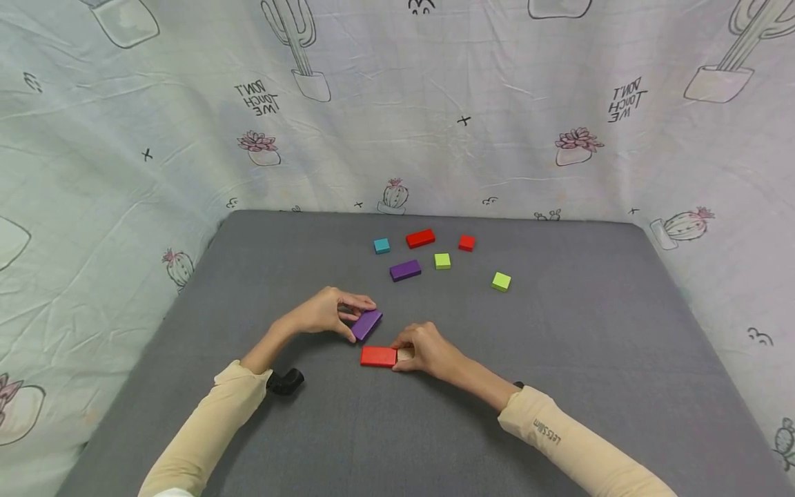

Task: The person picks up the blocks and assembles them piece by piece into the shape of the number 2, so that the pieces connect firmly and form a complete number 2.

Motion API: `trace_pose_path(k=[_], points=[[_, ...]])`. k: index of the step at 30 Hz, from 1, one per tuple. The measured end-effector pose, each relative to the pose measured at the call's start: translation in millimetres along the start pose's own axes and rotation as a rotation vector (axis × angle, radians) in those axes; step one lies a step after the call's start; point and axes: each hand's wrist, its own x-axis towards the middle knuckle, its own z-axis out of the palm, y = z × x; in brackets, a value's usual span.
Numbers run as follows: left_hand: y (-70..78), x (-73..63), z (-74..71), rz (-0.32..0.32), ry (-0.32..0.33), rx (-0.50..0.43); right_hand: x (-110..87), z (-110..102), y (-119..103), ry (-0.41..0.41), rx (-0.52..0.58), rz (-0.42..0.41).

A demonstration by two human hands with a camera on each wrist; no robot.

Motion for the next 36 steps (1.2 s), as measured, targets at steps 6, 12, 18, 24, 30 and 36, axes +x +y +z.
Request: trace_pose_path(k=[6, 12, 18, 24, 30, 36], points=[[-2.2, 0.3, 4.3, 0.020, -0.052, 0.096, -0.2, 1.8, 0.0, 0.019, -0.011, -0.028], [-1.8, 0.1, 4.9, 0.031, -0.090, 0.141, -0.5, 2.4, 0.6, 0.027, -0.005, -0.038], [-1.9, -1.0, 3.7, 0.042, -0.104, 0.157, -0.1, 1.1, -1.3, 0.010, -0.008, -0.006], [-1.5, -1.4, 3.3, 0.069, -0.063, 0.195, 0.0, 1.9, -0.7, 0.019, -0.011, -0.026], [-3.5, -0.8, 6.4, 0.061, -0.049, 0.161, -0.4, 1.5, -0.3, 0.023, -0.013, -0.024], [-2.8, -0.2, 6.8, 0.098, -0.072, 0.253, -0.1, 1.4, -0.2, 0.034, -0.011, -0.043]])
